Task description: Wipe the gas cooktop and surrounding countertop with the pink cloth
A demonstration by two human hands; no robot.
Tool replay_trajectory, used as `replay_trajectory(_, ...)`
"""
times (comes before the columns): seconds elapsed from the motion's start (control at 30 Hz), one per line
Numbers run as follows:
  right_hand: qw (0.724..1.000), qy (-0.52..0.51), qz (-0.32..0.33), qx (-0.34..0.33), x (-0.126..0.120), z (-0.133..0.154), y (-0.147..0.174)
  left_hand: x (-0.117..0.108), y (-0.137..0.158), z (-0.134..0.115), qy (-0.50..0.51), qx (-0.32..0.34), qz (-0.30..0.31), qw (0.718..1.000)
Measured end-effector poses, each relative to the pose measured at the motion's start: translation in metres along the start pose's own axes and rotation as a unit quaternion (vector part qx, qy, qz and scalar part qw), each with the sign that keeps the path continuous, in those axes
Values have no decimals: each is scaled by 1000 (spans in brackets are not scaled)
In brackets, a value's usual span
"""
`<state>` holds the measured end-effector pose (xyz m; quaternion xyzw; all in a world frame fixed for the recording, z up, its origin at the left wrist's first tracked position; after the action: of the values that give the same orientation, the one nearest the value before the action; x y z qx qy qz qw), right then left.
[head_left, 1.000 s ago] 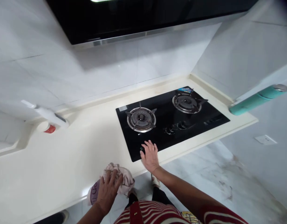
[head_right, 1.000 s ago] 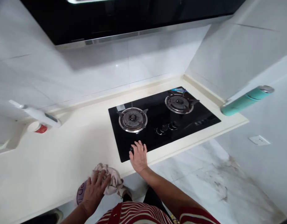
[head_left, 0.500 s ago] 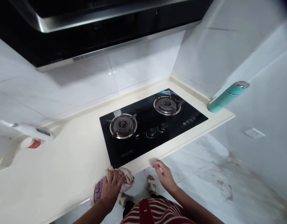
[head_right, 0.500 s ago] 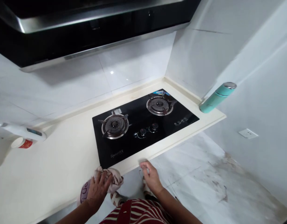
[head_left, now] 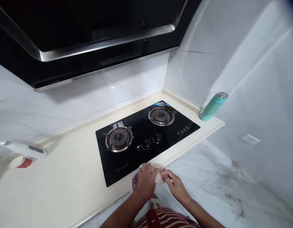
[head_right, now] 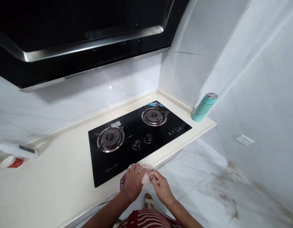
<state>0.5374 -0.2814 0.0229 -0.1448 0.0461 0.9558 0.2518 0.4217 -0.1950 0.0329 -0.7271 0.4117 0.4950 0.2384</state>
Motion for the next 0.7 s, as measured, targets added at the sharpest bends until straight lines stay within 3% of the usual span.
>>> replay_trajectory(0.07, 1000, 7, -14, -5, -10, 11, 1, -11, -16, -5, 169, -13, -22, 985)
replay_trajectory(0.1, 999, 11, -31, -9, -18, 17, 3, -16, -22, -3, 270, -34, -39, 961)
replay_trajectory(0.13, 998, 16, -51, -17, -25, 24, 4, -19, -27, 0, 375, -62, -53, 924)
replay_trajectory(0.23, 994, 34, -80, -73, -39, 49, 4, -19, -42, 1, 622, -122, -44, 772)
replay_trajectory(0.27, 992, 45, -75, -95, -38, 55, 1, -20, -46, 1, 648, -132, -36, 750)
replay_trajectory(0.3, 989, 62, -67, -113, -34, 60, -2, -22, -50, 3, 643, -142, -37, 752)
replay_trajectory(0.37, 983, 105, -56, -138, -20, 60, -11, -29, -52, 18, 578, -173, -71, 794)
replay_trajectory(0.47, 968, 186, -72, -150, 7, 43, -24, -46, -31, 63, 436, -219, -193, 852)
replay_trajectory(0.57, 945, 287, -28, -153, 43, 23, -33, -64, 20, 112, 210, -215, -311, 902)
replay_trajectory(0.7, 910, 387, 19, -146, 70, 13, -46, -72, 108, 166, -34, -216, -355, 909)
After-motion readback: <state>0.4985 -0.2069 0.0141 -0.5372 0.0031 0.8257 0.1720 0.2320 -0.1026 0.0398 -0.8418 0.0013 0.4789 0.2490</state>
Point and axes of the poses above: each hand's wrist, its own y-axis away from the middle knuckle, its own x-axis out of the palm, z = x × y, the point moved 7 cm from there along -y, towards the middle knuckle, and after that the axes turned 1 degree about y, right-handed, at the moved point
